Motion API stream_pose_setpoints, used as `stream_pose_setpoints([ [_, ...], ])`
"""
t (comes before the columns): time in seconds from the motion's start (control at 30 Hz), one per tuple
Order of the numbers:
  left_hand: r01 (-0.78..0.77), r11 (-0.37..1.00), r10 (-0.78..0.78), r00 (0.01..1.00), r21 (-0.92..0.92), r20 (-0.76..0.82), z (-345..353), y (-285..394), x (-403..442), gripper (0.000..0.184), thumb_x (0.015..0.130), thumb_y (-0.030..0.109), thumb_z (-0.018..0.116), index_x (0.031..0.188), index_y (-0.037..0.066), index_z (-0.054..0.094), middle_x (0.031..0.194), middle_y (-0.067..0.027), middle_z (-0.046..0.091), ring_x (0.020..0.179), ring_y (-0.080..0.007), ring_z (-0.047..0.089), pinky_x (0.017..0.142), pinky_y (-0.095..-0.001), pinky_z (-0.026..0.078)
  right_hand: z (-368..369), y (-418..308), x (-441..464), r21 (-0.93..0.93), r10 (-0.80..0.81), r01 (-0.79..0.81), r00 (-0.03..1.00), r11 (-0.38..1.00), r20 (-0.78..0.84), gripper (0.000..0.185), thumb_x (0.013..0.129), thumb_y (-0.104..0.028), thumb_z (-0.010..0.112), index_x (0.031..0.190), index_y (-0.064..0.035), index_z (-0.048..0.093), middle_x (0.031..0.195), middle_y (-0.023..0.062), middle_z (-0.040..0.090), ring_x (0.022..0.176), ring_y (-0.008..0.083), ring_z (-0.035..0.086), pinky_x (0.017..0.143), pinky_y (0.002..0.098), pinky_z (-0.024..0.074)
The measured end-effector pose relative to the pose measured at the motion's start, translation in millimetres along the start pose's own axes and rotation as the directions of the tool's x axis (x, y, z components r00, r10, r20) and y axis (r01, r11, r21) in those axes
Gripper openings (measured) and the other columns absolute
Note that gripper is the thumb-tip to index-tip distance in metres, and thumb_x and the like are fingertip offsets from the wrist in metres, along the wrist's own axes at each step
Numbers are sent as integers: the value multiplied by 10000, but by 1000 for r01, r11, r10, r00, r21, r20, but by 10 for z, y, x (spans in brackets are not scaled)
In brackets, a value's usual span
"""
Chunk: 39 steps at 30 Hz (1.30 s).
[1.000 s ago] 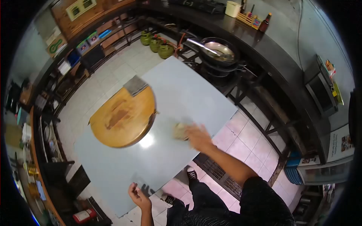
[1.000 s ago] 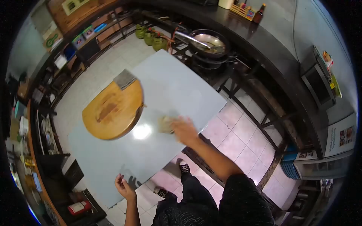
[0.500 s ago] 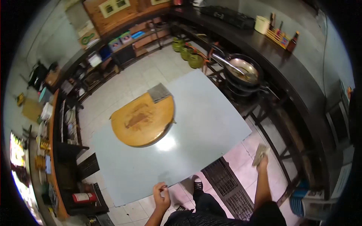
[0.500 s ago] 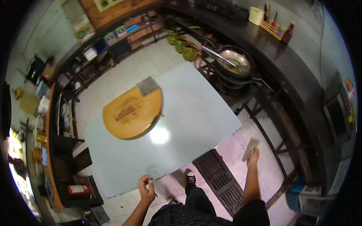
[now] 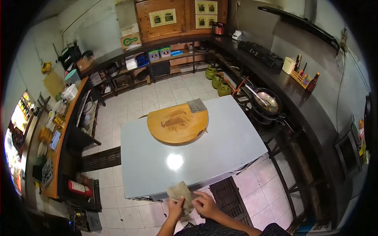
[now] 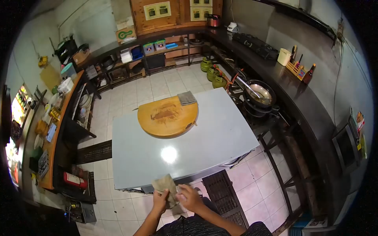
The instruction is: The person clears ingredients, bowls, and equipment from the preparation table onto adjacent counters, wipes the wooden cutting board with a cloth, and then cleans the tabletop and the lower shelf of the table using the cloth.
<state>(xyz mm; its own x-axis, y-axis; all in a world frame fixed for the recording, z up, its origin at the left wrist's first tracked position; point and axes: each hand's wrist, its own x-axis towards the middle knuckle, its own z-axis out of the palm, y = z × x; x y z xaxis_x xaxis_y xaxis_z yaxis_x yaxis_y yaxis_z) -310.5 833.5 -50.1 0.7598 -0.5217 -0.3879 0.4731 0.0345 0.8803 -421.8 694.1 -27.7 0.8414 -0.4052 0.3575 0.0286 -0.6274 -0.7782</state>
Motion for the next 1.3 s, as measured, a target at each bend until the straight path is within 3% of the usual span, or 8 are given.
stream_pose_setpoints([
  [0.13,-3,999,1,998,-32,-65,-130,71,-30,372,909,145,648,1207,-30,510,1010,-128,652,827,-185,629,746,-265,511,-221,214,156,93,154,-163,983,982,96,230,869,-132,649,1052,1,690,1112,87,673,820,207,600,700,287,481],
  [0.43,13,995,-7,998,100,-60,251,296,500,327,904,123,648,1175,-27,545,1034,-136,665,866,-187,638,781,-274,513,-946,1556,1777,-19,478,-486,864,874,-158,245,852,-186,671,1031,-19,681,898,97,679,664,177,590,644,296,505],
  [0.6,51,990,-34,991,132,-131,679,472,818,313,900,109,652,1165,-24,553,1037,-130,668,870,-186,638,794,-280,512,-942,2212,2991,-226,207,-242,964,944,-169,380,830,-233,671,1133,-10,618,1118,152,619,983,311,613,837,364,502],
  [1.03,127,984,-78,937,125,-341,1163,649,925,322,884,71,659,1165,-29,538,1031,-136,667,874,-188,643,812,-281,514,-112,3119,4661,-573,-242,97,953,814,-181,277,854,-203,584,1065,-26,606,1066,167,632,1008,348,576,906,397,447],
  [1.13,115,985,-68,943,126,-326,1194,677,1003,323,883,65,658,1167,-29,537,1033,-137,666,877,-190,643,813,-282,515,-265,3308,4581,-227,-19,-74,923,971,-384,217,896,-199,544,1031,-41,608,1041,163,652,978,327,600,903,387,445],
  [1.17,103,987,-59,947,126,-317,1199,684,1041,323,882,63,657,1167,-30,536,1034,-137,666,878,-191,643,813,-283,515,-459,3349,4482,118,288,-263,844,957,-452,221,911,-205,534,1039,-42,610,1027,152,662,953,302,615,876,374,459],
  [1.27,98,988,-63,963,122,-261,1222,701,1176,326,882,58,654,1172,-30,533,1039,-138,665,882,-193,644,814,-284,515,-1287,3099,4290,927,922,-322,384,191,-56,304,975,-252,449,1039,5,600,1029,132,683,915,242,655,800,334,504],
  [1.3,97,987,-67,971,125,-228,1222,720,1241,329,882,56,652,1175,-31,531,1042,-139,664,884,-195,644,814,-284,515,-1476,3178,4186,926,924,-319,376,202,-72,304,975,-252,449,1039,5,600,1029,132,683,915,242,655,800,334,504],
])
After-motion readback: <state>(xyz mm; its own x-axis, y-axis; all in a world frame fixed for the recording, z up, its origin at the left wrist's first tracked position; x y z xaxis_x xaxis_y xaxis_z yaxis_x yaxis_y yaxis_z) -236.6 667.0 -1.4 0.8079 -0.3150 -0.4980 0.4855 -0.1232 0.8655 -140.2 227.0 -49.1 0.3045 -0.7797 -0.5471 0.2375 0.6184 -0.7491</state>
